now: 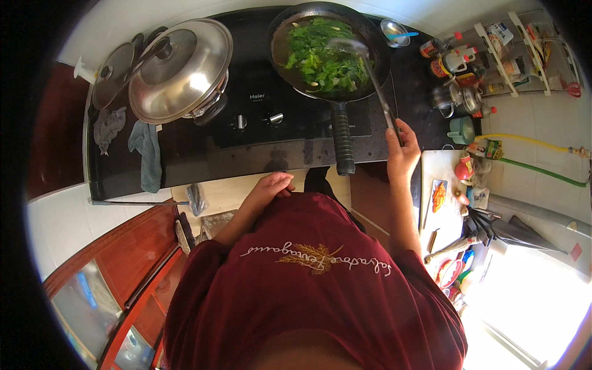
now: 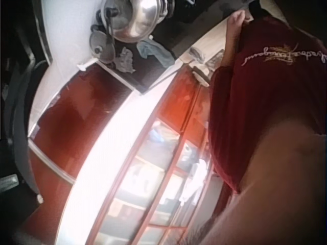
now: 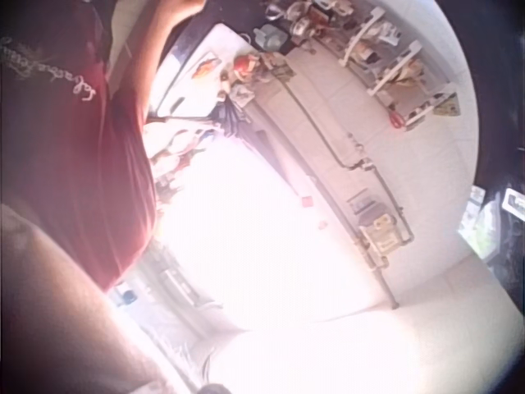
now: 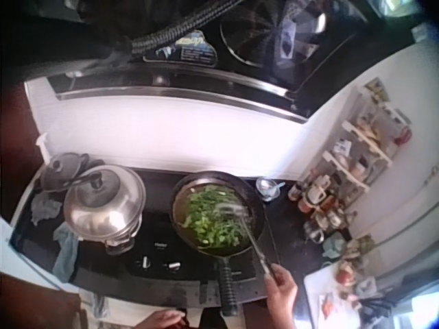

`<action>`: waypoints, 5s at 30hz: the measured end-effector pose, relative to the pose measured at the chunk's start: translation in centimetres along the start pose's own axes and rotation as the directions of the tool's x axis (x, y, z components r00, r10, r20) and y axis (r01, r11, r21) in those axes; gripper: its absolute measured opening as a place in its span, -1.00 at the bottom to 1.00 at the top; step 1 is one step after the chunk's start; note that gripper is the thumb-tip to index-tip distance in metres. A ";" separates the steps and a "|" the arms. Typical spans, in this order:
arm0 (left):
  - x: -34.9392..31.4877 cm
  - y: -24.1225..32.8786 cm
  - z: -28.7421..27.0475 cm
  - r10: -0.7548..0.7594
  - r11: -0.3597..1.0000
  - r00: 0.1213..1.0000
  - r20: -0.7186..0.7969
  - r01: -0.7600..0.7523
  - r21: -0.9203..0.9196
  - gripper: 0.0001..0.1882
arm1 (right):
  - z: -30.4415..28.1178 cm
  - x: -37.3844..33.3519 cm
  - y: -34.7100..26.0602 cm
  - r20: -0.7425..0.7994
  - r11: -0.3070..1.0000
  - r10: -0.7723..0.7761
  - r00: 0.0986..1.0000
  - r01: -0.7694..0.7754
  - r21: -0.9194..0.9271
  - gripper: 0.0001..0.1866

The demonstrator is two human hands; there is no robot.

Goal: The person stirs vegetables in a pan with a ladle, scrapes chopped carrots from a board into the pan using a knife, adds liquid from a bowl, and moves noodles on a wooden board with chopsticks.

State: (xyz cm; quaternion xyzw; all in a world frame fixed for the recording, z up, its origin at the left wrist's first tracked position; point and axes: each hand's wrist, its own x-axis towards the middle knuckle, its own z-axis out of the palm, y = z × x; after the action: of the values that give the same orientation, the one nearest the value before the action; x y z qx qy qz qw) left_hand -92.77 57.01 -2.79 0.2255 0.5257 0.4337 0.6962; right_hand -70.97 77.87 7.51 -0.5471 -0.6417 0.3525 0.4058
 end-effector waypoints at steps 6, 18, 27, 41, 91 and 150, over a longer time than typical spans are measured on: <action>0.4 -0.4 -0.1 -0.011 1.000 1.000 0.008 0.011 0.002 -0.58 | -0.7 0.6 0.3 0.093 0.984 0.078 0.993 -0.092 0.153 -0.66; 0.3 0.6 0.5 -0.035 0.999 0.998 0.050 0.033 0.036 -0.63 | -0.8 1.0 -1.5 0.180 0.951 0.203 0.962 -0.238 0.199 -0.64; 0.4 0.7 1.8 -0.089 0.996 0.993 0.075 0.086 0.037 -0.64 | 0.0 -2.8 -3.3 0.001 0.987 0.083 0.997 -0.082 0.140 -0.63; 1.9 -0.4 4.4 -0.084 0.987 0.974 0.211 0.051 0.153 -0.64 | -1.0 -1.2 -2.1 0.231 0.789 0.373 0.899 -0.438 0.431 -0.65; 2.5 -1.9 10.0 -0.091 0.975 0.969 0.228 0.040 0.219 -0.66 | -3.7 -0.6 3.6 0.867 -0.317 -0.143 0.478 -0.852 0.417 -0.54; 9.2 -8.3 35.9 -0.381 0.847 0.855 0.351 0.171 0.503 -0.69 | -25.4 -14.7 28.2 -0.299 0.833 0.381 0.875 -0.465 -0.299 -0.34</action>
State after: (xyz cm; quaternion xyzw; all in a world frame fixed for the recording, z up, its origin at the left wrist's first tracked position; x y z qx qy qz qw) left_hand -55.75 65.57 -1.68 0.3932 0.4692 0.1291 0.7801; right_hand -35.20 67.86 -9.05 -0.7778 -0.5068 0.2448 0.2798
